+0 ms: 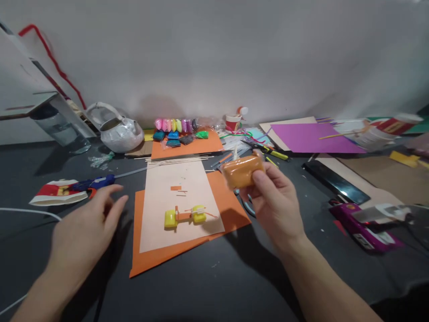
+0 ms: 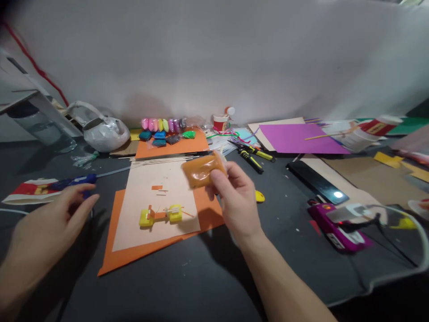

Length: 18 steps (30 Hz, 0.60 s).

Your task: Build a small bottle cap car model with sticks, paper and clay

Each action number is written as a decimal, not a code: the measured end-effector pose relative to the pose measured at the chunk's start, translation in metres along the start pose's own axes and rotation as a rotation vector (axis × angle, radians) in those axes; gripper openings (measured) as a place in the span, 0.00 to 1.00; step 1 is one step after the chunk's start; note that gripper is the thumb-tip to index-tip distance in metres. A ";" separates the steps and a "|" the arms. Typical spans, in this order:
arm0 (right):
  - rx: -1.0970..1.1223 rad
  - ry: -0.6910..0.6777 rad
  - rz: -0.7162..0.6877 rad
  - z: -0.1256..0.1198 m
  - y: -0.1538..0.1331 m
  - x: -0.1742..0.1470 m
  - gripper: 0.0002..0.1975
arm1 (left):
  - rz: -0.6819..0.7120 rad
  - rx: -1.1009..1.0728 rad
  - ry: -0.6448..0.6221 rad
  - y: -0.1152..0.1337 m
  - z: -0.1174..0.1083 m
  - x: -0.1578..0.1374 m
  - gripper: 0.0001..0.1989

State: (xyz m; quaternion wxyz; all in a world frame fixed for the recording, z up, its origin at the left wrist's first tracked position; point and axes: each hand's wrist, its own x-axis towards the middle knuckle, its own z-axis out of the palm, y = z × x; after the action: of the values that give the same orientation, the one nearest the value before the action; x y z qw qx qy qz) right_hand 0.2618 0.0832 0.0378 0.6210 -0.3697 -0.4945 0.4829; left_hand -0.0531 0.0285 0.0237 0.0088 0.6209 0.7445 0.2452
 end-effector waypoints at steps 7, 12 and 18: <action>-0.204 -0.068 -0.101 0.009 0.001 -0.015 0.08 | 0.331 -0.149 0.115 0.024 -0.022 -0.004 0.16; -0.261 -0.473 -0.018 0.023 0.003 -0.044 0.07 | 0.628 -0.355 -0.147 0.091 -0.024 -0.014 0.20; -0.169 -0.297 -0.072 0.021 -0.008 -0.040 0.06 | 0.650 -0.436 -0.326 0.103 -0.015 -0.010 0.11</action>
State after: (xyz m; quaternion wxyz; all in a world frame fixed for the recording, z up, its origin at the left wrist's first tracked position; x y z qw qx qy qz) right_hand 0.2414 0.0418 0.0404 0.5248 -0.3273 -0.6325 0.4663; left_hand 0.0391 0.0250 0.0731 0.1798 0.8376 0.4297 0.2854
